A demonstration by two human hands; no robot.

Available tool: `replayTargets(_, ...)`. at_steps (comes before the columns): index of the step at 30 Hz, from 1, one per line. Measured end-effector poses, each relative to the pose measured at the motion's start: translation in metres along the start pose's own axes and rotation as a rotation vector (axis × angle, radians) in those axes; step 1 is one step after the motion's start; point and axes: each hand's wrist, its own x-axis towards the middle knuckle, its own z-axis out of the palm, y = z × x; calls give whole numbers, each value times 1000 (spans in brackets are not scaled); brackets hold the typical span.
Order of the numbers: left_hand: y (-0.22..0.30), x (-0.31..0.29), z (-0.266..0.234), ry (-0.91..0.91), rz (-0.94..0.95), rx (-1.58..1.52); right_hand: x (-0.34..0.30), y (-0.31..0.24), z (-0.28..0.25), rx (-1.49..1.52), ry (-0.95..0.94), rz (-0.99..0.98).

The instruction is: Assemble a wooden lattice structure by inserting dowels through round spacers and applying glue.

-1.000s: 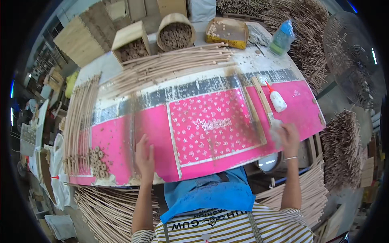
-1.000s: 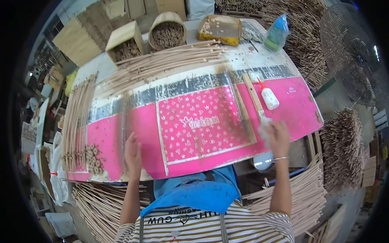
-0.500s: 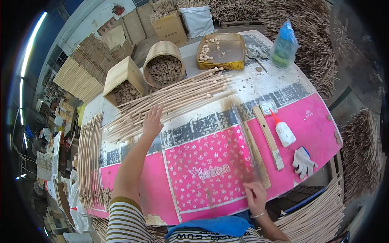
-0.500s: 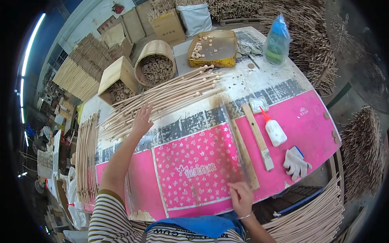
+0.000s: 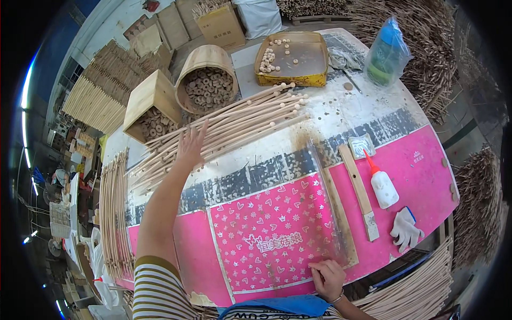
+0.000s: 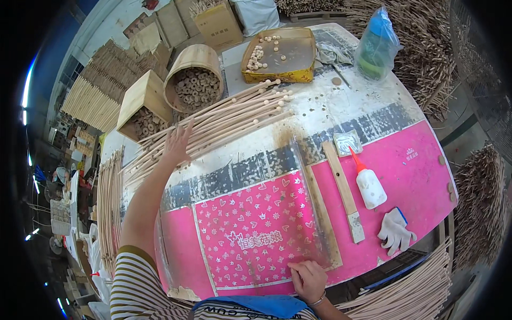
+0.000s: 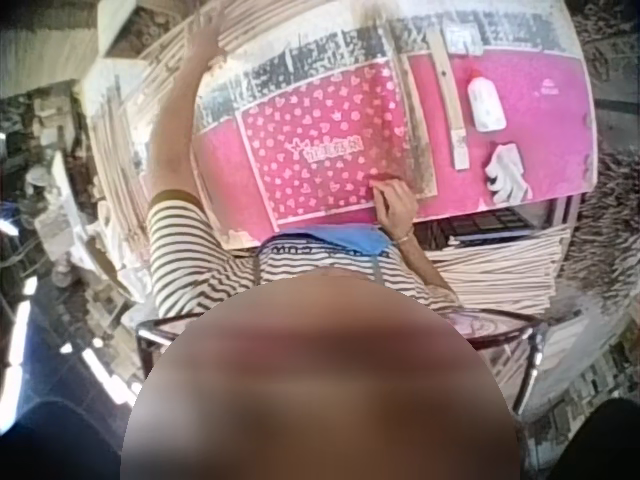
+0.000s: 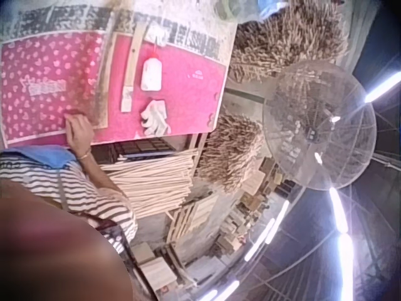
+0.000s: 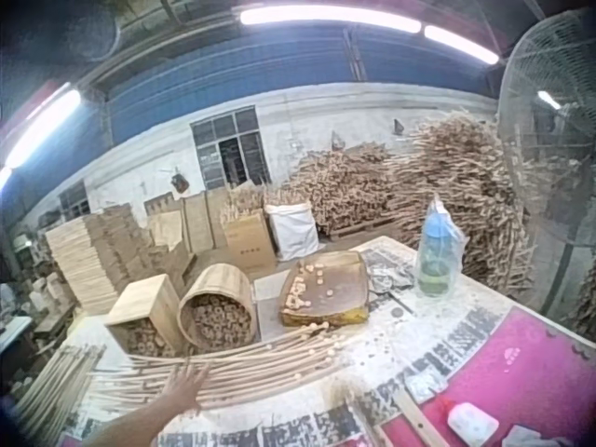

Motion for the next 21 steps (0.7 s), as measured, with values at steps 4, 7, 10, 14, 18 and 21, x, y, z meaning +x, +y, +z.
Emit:
replayTargets(4, -3, 15, 1, -95, -86, 54, 0, 1, 1, -25, -1, -10)
replayTargets(7, -1, 10, 8, 66, -1, 164, -1, 1, 2, -21, 5, -11)
replayTargets(10, 7, 5, 4, 136, 108, 218, 1, -1, 1, -26, 8, -17)
replayTargets(14, 22, 10, 19, 107, 107, 170, 0, 1, 3, -29, 2, -19)
replayTargets(18, 21, 12, 18, 167, 79, -86, -1, 2, 3, -48, 14, -30)
replayTargets(21, 26, 14, 16, 45, 4, -140, -1, 2, 2, -51, 11, -29)
